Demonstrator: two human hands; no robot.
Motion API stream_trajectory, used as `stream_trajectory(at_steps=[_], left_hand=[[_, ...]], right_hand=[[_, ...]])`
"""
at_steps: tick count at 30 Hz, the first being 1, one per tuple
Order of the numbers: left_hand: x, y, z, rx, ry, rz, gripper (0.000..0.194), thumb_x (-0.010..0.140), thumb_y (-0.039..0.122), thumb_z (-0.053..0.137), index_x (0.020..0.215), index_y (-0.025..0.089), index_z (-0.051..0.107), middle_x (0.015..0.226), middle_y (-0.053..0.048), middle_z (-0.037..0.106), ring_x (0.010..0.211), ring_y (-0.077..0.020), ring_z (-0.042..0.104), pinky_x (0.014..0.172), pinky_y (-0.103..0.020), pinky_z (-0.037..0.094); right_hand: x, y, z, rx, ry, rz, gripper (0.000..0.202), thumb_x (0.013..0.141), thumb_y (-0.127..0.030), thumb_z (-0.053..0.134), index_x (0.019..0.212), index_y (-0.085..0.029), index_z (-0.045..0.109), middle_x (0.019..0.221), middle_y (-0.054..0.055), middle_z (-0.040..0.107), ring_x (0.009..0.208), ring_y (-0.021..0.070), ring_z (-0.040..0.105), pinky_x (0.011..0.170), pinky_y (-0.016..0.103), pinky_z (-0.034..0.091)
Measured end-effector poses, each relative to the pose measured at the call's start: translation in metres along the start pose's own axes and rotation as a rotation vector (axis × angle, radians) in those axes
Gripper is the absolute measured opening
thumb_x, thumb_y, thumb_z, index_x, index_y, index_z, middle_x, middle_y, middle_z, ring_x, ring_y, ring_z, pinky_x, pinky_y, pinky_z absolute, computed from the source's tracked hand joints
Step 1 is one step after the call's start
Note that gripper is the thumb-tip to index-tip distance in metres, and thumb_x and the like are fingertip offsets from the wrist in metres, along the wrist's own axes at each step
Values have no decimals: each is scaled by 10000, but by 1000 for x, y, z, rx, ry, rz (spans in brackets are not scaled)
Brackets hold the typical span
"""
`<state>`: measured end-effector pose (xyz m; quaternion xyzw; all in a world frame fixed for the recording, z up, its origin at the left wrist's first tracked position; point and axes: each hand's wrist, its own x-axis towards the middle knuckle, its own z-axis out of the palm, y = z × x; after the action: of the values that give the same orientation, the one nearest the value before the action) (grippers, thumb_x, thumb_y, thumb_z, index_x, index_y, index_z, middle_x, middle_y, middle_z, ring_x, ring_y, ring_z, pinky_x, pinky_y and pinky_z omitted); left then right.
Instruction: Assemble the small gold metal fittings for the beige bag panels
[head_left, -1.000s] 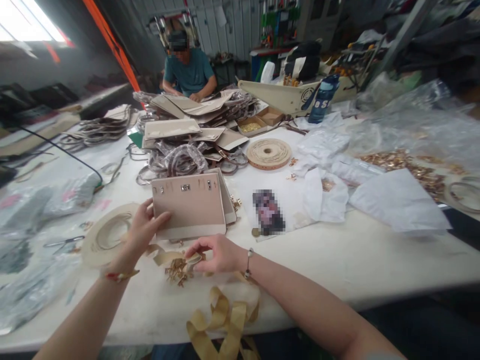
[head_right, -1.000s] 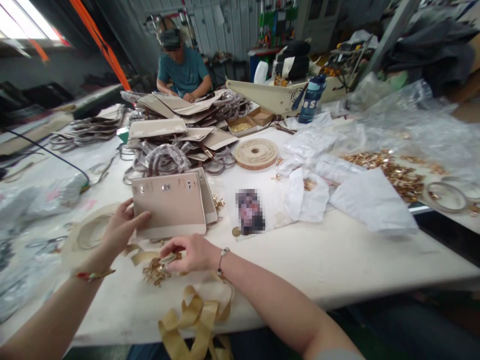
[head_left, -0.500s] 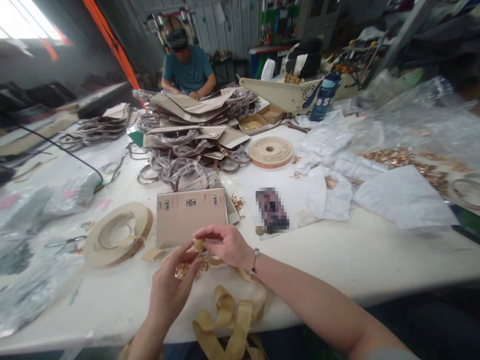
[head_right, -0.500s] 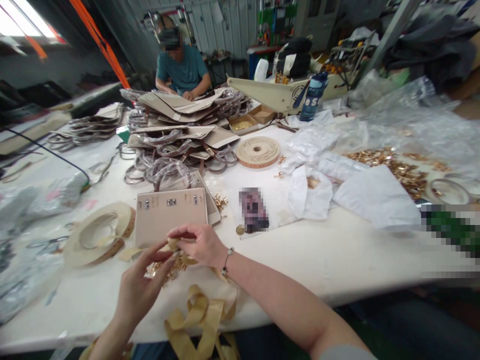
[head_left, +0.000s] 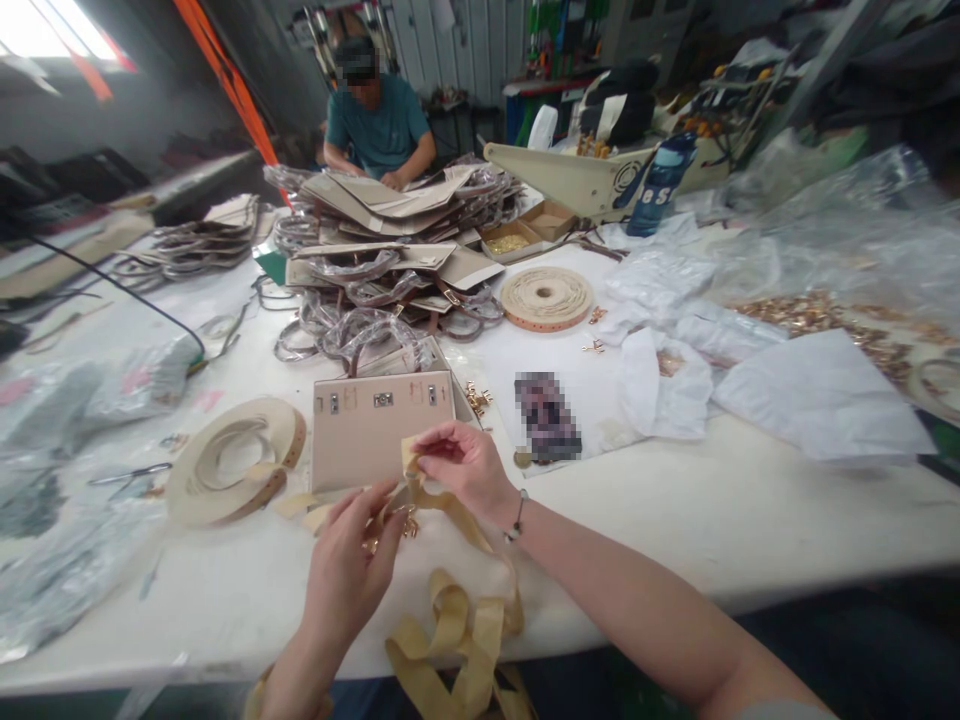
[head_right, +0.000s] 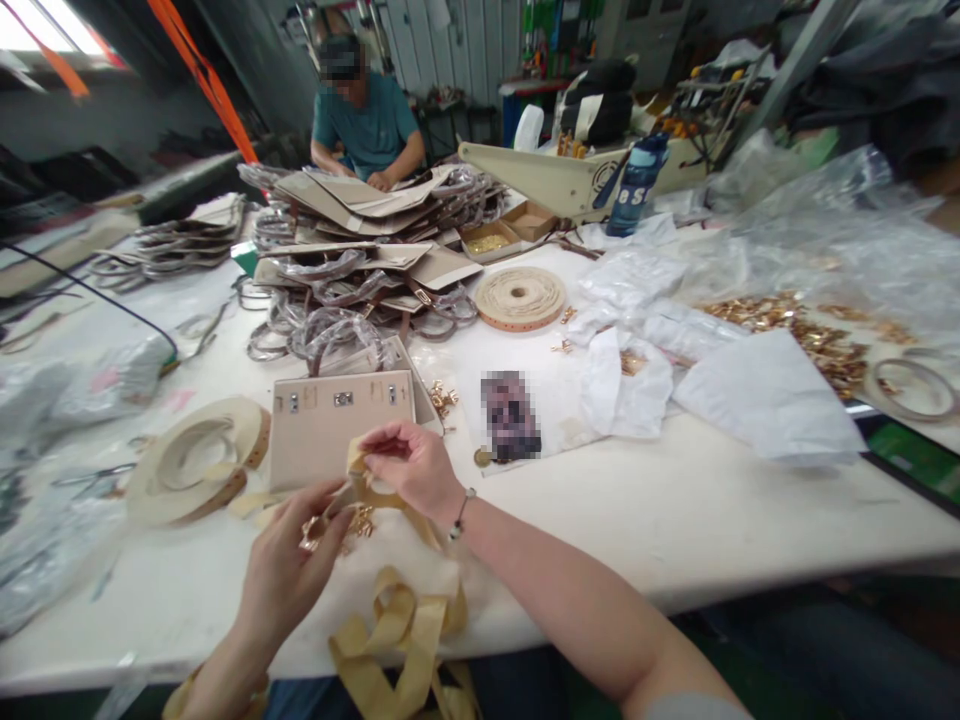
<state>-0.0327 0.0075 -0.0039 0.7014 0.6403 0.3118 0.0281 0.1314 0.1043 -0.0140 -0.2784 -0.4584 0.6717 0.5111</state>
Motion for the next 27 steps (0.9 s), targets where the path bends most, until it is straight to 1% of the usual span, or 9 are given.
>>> stream_trajectory(at_steps=[5, 7, 9, 13, 16, 18, 21, 24, 27], left_hand=[[1, 7, -14, -36, -72, 34, 135, 961, 296, 552, 998, 237, 668, 795, -3, 692, 668, -156, 638, 616, -259, 520], [2, 11, -17, -28, -99, 67, 158, 973, 268, 516, 897, 232, 650, 737, 2, 657, 621, -144, 609, 561, -247, 483], [3, 13, -17, -6, -98, 94, 202, 972, 245, 489, 819, 231, 619, 715, -6, 635, 626, -151, 603, 545, -251, 467], [4, 12, -18, 28, -57, 155, 201, 941, 214, 484, 768, 234, 583, 692, -21, 618, 640, -177, 596, 562, -285, 464], [2, 11, -21, 13, -75, 191, 163, 935, 205, 515, 807, 233, 611, 716, -33, 646, 693, -201, 615, 612, -318, 488], [-1, 12, -26, -28, -104, 219, 136, 936, 216, 554, 1015, 239, 662, 873, -60, 717, 834, -228, 659, 723, -355, 539], [-9, 9, -37, -78, -107, 271, 418, 919, 236, 618, 1333, 259, 568, 1210, -98, 706, 1112, -266, 643, 934, -423, 542], [-20, -7, -50, -66, -58, 241, 394, 916, 224, 628, 1306, 260, 586, 1273, -98, 683, 1182, -267, 622, 979, -435, 533], [-28, -40, -63, -17, 13, 130, 306, 924, 232, 614, 1229, 250, 626, 1234, -97, 700, 1165, -268, 635, 969, -440, 539]], right_hand=[[-3, -8, -5, -298, -91, -286, 272, 832, -167, 630, 1091, -200, 705, 1114, 89, 692, 992, 195, 670, 939, 385, 551], [-4, -14, -7, -430, -185, -418, 368, 856, -162, 594, 1210, -221, 677, 1275, 108, 621, 1190, 230, 596, 1074, 434, 464], [-4, -17, -9, -488, -337, -450, 389, 891, -224, 601, 1278, -228, 648, 1387, 116, 562, 1339, 255, 494, 1164, 458, 360], [-4, -13, -9, -455, -597, -251, 477, 861, -367, 715, 1300, -206, 622, 1312, 111, 642, 1226, 254, 591, 1090, 419, 428], [-6, -8, -7, -422, -569, -63, 499, 795, -350, 784, 1242, -193, 630, 1142, 76, 708, 1015, 210, 660, 942, 369, 508], [-7, -7, -6, -386, -548, 17, 386, 797, -368, 783, 1107, -176, 657, 1051, 62, 720, 896, 179, 663, 847, 338, 528], [-9, -9, -4, -305, -567, 80, 323, 832, -442, 749, 938, -157, 641, 970, 68, 722, 805, 163, 664, 769, 323, 532], [-8, -14, -1, -268, -562, 111, 328, 855, -458, 724, 923, -153, 625, 912, 73, 718, 793, 172, 670, 755, 333, 531], [-7, -23, 3, -286, -466, 123, 300, 845, -430, 739, 888, -168, 598, 909, 71, 723, 790, 173, 664, 732, 319, 526]])
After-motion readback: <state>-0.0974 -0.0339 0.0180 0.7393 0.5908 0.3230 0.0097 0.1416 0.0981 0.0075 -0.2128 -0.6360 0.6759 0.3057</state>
